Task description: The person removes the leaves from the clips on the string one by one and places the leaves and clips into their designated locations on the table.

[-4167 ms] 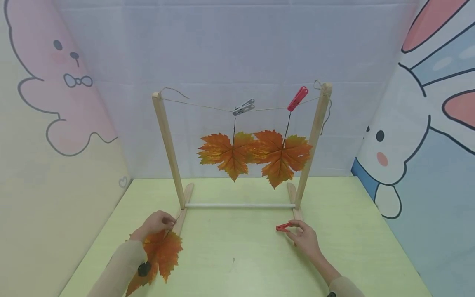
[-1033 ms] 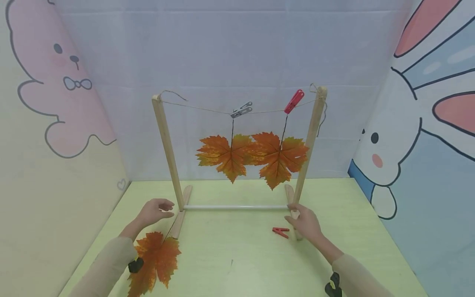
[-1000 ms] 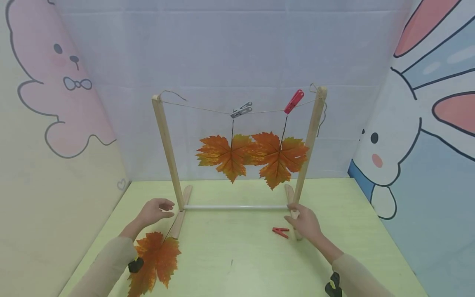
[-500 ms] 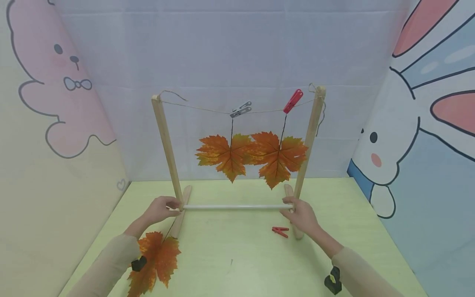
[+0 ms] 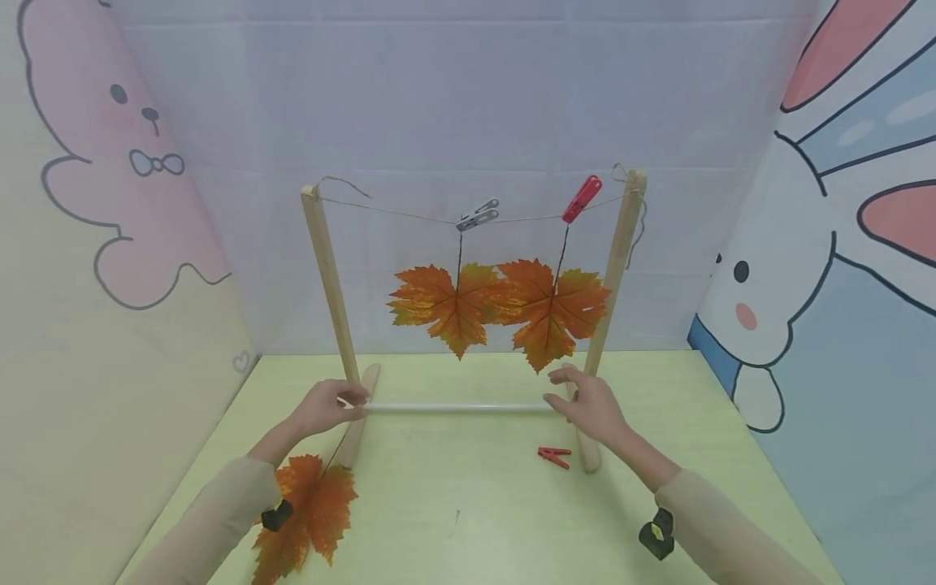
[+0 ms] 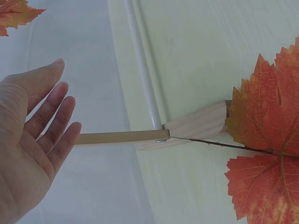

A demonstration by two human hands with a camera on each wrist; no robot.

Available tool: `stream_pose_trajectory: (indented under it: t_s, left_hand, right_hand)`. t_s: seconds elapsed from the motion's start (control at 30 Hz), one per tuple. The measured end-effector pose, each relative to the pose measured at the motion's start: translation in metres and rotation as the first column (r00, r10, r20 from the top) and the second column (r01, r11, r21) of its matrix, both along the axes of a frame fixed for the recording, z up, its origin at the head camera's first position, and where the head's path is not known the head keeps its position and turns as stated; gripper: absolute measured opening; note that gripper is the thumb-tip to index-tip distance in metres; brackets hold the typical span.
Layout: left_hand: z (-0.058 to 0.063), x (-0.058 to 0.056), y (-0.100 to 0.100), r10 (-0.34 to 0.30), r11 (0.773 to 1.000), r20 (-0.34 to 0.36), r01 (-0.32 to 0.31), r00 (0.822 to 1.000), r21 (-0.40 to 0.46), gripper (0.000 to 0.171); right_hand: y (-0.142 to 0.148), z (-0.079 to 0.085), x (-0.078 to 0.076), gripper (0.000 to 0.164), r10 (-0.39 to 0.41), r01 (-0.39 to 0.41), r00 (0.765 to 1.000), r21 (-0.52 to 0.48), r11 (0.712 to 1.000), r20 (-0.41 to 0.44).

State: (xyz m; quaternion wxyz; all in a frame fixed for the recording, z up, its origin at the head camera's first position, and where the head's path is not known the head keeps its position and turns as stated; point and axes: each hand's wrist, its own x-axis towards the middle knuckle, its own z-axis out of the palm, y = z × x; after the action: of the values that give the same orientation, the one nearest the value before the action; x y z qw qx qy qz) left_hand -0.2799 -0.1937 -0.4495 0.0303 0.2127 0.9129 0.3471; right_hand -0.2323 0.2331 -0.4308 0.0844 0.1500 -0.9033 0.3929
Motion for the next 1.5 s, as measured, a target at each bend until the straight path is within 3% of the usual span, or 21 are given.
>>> stream_pose_trajectory:
  t_s: [0.3, 0.53, 0.97, 1.27, 1.5]
  left_hand:
    - [0.018, -0.003, 0.007, 0.018, 1.000, -0.002, -0.018, 1.000, -0.019, 0.025]
    - [0.035, -0.004, 0.015, -0.017, 1.000, -0.035, 0.016, 0.999, -0.018, 0.024]
    - [0.063, -0.009, 0.037, -0.063, 0.998, -0.085, 0.062, 0.994, -0.014, 0.027]
    - [0.099, -0.013, 0.052, -0.105, 0.994, -0.153, 0.105, 0.983, -0.008, 0.027]
    - [0.128, -0.013, 0.067, -0.122, 0.991, -0.214, 0.130, 0.969, 0.023, 0.023]
  right_hand:
    - [-0.008, 0.026, -0.004, 0.029, 0.083, -0.083, 0.996, 0.019, 0.996, 0.026]
    - [-0.014, 0.050, -0.008, 0.033, 0.081, -0.082, 0.996, 0.053, 0.995, 0.026]
    - [-0.028, 0.083, -0.019, 0.026, 0.149, -0.134, 0.980, 0.116, 0.984, -0.135]
    - [-0.034, 0.109, -0.028, 0.028, 0.175, -0.129, 0.931, 0.160, 0.979, -0.320]
    - [-0.033, 0.133, -0.032, 0.027, 0.185, -0.140, 0.900, 0.139, 0.980, -0.396]
